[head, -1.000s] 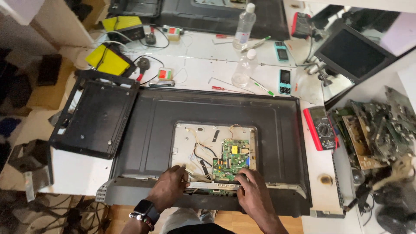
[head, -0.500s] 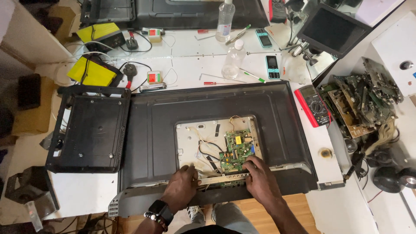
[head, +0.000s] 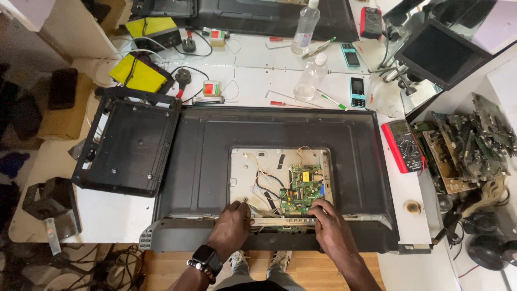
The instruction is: Reconnecting internal wire harnesses to a circuit board and installing a metal cover/bracket inside a television.
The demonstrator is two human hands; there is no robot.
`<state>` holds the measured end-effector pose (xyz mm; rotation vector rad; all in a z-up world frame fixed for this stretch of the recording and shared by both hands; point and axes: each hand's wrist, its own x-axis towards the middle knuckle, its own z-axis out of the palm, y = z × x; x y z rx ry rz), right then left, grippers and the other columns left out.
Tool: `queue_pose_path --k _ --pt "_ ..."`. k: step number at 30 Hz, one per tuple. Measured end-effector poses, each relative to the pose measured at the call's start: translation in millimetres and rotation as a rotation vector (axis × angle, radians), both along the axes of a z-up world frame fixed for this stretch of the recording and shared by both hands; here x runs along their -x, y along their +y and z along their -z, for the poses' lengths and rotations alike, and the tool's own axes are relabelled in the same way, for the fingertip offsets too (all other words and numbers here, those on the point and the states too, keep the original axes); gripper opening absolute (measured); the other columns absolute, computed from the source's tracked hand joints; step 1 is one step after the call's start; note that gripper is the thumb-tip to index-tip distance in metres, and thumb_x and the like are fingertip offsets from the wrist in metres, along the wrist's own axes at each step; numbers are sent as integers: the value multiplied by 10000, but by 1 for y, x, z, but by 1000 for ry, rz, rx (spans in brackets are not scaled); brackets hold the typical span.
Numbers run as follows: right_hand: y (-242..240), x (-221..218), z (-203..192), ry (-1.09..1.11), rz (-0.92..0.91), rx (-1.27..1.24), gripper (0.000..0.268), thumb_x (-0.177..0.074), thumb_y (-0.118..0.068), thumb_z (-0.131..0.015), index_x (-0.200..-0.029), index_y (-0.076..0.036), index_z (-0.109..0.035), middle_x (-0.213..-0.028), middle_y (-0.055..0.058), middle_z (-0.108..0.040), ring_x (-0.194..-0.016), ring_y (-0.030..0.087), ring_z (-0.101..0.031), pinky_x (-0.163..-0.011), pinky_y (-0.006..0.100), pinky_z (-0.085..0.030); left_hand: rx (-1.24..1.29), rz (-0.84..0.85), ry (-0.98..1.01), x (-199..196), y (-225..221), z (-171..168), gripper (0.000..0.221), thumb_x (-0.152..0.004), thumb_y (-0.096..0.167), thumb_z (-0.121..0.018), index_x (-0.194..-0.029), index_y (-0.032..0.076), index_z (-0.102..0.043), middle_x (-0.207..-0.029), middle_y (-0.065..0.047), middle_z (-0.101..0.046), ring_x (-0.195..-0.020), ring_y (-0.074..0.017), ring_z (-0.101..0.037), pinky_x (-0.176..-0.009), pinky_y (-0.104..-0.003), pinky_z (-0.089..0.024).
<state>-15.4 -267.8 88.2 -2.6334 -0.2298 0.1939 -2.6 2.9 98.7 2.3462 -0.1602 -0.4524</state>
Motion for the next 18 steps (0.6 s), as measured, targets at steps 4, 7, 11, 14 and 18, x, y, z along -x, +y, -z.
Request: queue_pose_path --k 4,7,11,14,18 --pt "-16 1 20 34 -20 12 319 -826 -54 -523 -1098 -212 -574 -1341 -47 -373 -1110 297 -518 -864 491 -572 -72 31 14 5 -2 1 84 -858 128 -557 -918 94 -509 -970 -77 -501 -886 -251 -484 -688 -406 -441" --pt "-22 2 31 39 -25 -54 411 -785 74 -510 -1103 -178 -577 -1334 -21 -399 -1231 289 -422 -966 489 -506 16 20 -19 10 -1 -9 84 -844 19 -508 -920 52 -494 -1081 -94 -420 -825 -256 -540 -655 -378 -516" --pt "-22 2 36 -122 -71 -31 360 -765 69 -545 -1043 -152 -606 -1279 20 -443 -1154 309 -482 -939 489 -523 39 7 -78 11 -4 -7 326 -872 264 -440 -1124 57 -460 -1231 -106 -403 -1023 -309 -502 -788 -450 -476" --pt "-8 -2 9 -269 -168 74 306 -715 84 -543 -951 -96 -616 -1165 59 -492 -1132 303 -453 -1002 468 -436 -36 -21 -1 5 -15 -23 515 -840 351 -547 -1256 95 -382 -1249 -88 -411 -1080 -320 -474 -869 -478 -435" --pt "9 0 -2 -180 -172 154 343 -673 -98 -614 -1014 -93 -583 -1167 65 -489 -1086 299 -448 -996 469 -381 -130 -97 36 1 -30 -35 692 -757 182 -689 -1322 176 -290 -1231 -113 -384 -1063 -325 -443 -899 -456 -421"
